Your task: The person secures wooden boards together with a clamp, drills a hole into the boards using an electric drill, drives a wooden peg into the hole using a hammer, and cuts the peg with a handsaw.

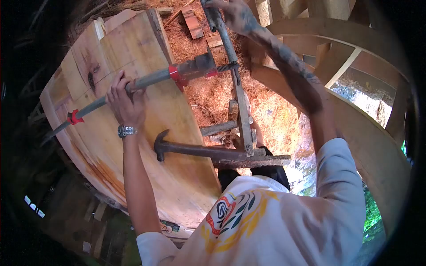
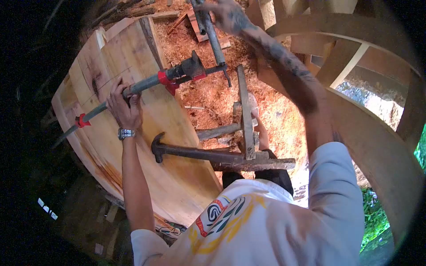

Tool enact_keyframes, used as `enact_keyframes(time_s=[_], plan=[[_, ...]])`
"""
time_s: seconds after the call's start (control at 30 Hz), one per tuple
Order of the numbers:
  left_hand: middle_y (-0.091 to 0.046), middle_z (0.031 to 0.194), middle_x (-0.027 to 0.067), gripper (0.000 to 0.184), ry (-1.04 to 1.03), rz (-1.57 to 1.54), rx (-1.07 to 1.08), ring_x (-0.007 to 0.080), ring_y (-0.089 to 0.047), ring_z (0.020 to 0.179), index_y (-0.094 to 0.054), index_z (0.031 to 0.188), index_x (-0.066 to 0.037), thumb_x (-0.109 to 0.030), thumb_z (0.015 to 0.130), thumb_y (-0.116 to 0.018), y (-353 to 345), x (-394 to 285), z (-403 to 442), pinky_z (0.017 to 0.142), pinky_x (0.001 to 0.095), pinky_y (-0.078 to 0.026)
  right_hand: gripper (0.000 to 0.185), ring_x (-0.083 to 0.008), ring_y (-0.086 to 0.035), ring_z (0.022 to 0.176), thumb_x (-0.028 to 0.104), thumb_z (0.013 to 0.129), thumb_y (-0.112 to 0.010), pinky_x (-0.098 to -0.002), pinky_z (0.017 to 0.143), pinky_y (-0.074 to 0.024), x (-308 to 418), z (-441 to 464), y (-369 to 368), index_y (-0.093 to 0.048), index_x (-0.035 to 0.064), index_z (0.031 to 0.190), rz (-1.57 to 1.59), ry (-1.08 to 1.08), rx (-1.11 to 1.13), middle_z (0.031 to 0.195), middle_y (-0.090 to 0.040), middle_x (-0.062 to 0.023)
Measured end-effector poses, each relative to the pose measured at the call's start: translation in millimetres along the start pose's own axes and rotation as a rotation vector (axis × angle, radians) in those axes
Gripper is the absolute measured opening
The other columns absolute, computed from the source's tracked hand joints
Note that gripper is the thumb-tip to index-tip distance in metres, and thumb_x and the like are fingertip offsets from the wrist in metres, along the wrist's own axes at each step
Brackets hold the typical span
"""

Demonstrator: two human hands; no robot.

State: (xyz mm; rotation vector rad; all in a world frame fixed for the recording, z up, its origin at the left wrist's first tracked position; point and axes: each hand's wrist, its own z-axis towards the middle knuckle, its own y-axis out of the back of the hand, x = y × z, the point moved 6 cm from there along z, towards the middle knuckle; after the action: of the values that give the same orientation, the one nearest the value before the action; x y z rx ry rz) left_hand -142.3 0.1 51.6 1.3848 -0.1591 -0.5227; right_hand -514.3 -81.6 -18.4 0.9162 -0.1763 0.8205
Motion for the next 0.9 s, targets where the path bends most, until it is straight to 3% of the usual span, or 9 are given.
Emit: enact_keyframes(time_s=[0.17,0.2,0.33,0.47,0.57,0.67,0.77,0.83,0.9], plan=[[-0.054,0.144,0.0092,0.046,0.025,-0.003,0.009,0.0315,-0.049,0.128,-0.056,0.120,-0.012,-0.052,0.098,-0.051,-1.1,0.1,-1.9,0.106,0.0472,-0.029,0.052,-0.0388,-0.051,0.131,0.026,0.077,-0.071,-0.0491,0.104,-0.0435,12.1,4.9,13.6,-0.058,0.0013,0.121,-0.020,0.300,0.227,0.135,-0.056,-0.0200],[-0.054,0.144,0.0093,0.042,0.023,-0.009,0.007,0.0317,-0.049,0.128,-0.056,0.119,-0.012,-0.048,0.096,-0.055,-2.2,2.4,-3.2,0.106,0.0474,-0.030,0.047,-0.0384,-0.056,0.123,0.032,0.078,-0.071,-0.0517,0.103,-0.0437,15.5,10.4,11.7,-0.062,0.0023,0.113,0.141,0.311,0.192,0.124,-0.060,-0.0192],[-0.054,0.142,0.0124,0.042,0.051,0.002,0.026,0.0332,-0.050,0.126,-0.056,0.119,-0.011,-0.045,0.096,-0.057,-1.9,-1.3,1.9,0.105,0.0481,-0.030,0.022,-0.0355,-0.063,0.097,0.017,0.078,-0.073,-0.0490,0.092,-0.0490,16.8,14.3,-14.6,-0.064,0.0017,0.091,0.268,0.256,-0.008,0.096,-0.063,-0.0156],[-0.054,0.142,0.0155,0.051,0.042,0.001,0.021,0.0344,-0.050,0.126,-0.055,0.117,-0.009,-0.056,0.098,-0.048,-4.6,-1.0,3.8,0.105,0.0489,-0.030,0.012,-0.0352,-0.064,0.082,0.007,0.079,-0.071,-0.0462,0.083,-0.0518,18.9,15.0,-10.6,-0.059,0.0027,0.081,0.363,0.151,-0.285,0.082,-0.061,-0.0138],[-0.055,0.141,0.0158,0.046,0.070,-0.076,0.019,0.0339,-0.052,0.124,-0.057,0.117,-0.009,-0.050,0.096,-0.056,-4.6,2.3,3.5,0.104,0.0483,-0.030,0.012,-0.0368,-0.063,0.083,0.006,0.080,-0.071,-0.0460,0.081,-0.0511,12.6,7.1,-26.9,-0.059,0.0024,0.082,0.384,0.102,-0.302,0.085,-0.061,-0.0150],[-0.056,0.140,0.0163,0.046,0.061,-0.071,0.017,0.0339,-0.052,0.125,-0.056,0.116,-0.009,-0.050,0.095,-0.057,-3.5,2.2,4.3,0.105,0.0486,-0.031,0.018,-0.0215,-0.056,0.067,0.014,0.084,-0.071,-0.0352,0.063,-0.0479,5.6,-23.8,-50.9,-0.057,0.0043,0.081,0.262,0.011,-0.203,0.075,-0.054,-0.0042],[-0.056,0.139,0.0166,0.045,0.054,-0.062,0.013,0.0356,-0.051,0.125,-0.056,0.115,-0.008,-0.049,0.097,-0.054,-4.8,3.1,3.9,0.105,0.0490,-0.031,0.022,-0.0191,-0.048,0.062,0.010,0.079,-0.074,-0.0350,0.058,-0.0433,19.0,-125.2,-90.1,-0.054,0.0039,0.087,0.356,-0.367,-0.097,0.071,-0.047,-0.0036],[-0.056,0.139,0.0160,0.041,0.050,-0.017,0.029,0.0345,-0.051,0.126,-0.056,0.114,-0.008,-0.046,0.096,-0.055,-5.1,5.2,4.0,0.106,0.0479,-0.030,0.024,-0.0184,-0.045,0.064,0.009,0.078,-0.075,-0.0359,0.058,-0.0416,44.5,-227.4,-118.8,-0.054,0.0038,0.088,0.444,-0.981,0.191,0.071,-0.046,-0.0056],[-0.056,0.140,0.0151,0.041,0.053,-0.002,0.046,0.0341,-0.051,0.127,-0.056,0.114,-0.008,-0.045,0.096,-0.055,-5.3,5.9,3.1,0.106,0.0473,-0.030,0.021,-0.0132,-0.046,0.067,0.011,0.082,-0.074,-0.0339,0.057,-0.0406,107.6,-241.2,-80.9,-0.056,0.0041,0.087,0.413,-1.067,0.162,0.071,-0.050,-0.0026]])
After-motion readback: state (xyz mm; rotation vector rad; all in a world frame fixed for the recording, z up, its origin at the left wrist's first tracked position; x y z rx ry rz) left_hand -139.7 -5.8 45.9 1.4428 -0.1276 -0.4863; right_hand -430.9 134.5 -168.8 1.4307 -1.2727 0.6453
